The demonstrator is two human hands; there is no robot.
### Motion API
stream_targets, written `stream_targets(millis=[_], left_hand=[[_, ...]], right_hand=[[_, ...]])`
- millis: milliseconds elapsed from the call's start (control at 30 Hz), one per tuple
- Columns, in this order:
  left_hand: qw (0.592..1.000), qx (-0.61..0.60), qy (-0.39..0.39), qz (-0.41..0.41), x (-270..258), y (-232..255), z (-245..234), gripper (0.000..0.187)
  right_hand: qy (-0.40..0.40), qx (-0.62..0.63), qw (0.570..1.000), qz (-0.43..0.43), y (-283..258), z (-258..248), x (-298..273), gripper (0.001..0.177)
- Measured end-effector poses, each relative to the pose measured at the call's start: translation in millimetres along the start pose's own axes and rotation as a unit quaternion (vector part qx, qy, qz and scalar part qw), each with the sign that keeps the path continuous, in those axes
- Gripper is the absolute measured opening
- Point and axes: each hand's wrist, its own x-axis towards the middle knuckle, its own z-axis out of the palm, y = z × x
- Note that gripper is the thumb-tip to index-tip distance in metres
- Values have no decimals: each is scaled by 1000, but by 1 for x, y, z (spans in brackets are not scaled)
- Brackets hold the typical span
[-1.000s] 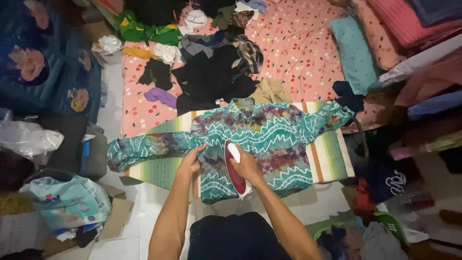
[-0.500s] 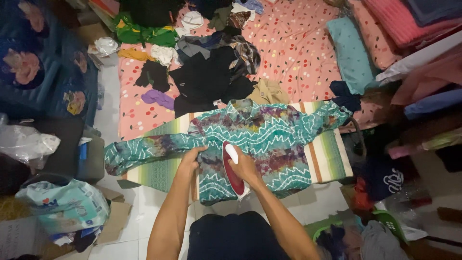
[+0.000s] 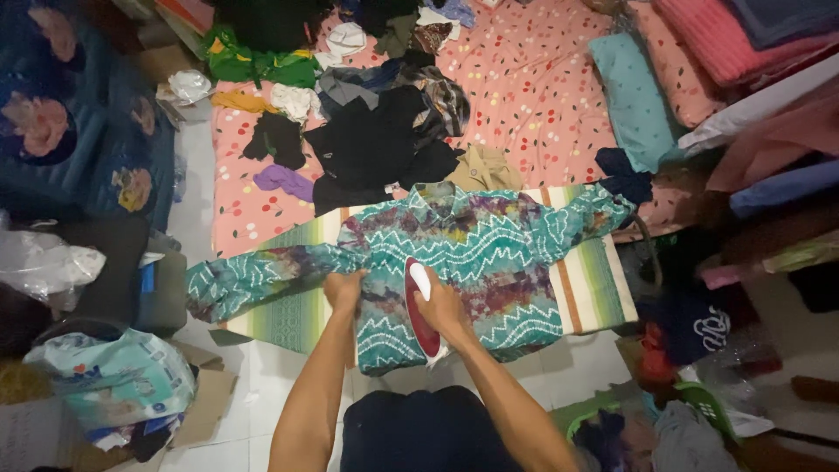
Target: The person irons a patterned long-sleeve shirt on an ironing board. They smooth the fabric with one hand while moving the iron with the other, then reposition the shirt and continue ironing different sections.
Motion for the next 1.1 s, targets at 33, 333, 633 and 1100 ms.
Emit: stream_targets(millis=[33,333,633,1100], left_hand=[[998,4,46,34,-14,2,-8,57],[996,48,-67,40,-84,10,-61,88],[998,32,-9,51,-72,-25,-46,43],[987,70,-119,85,-85,-68,-55,36]], right_hand=[[0,1,1000,-2,-2,-1,-3,62],[39,-1,999,24,-3,10,39,62],[37,13,999,34,-25,-3,-13,58],[103,-14,994,44,-1,10,13,60]])
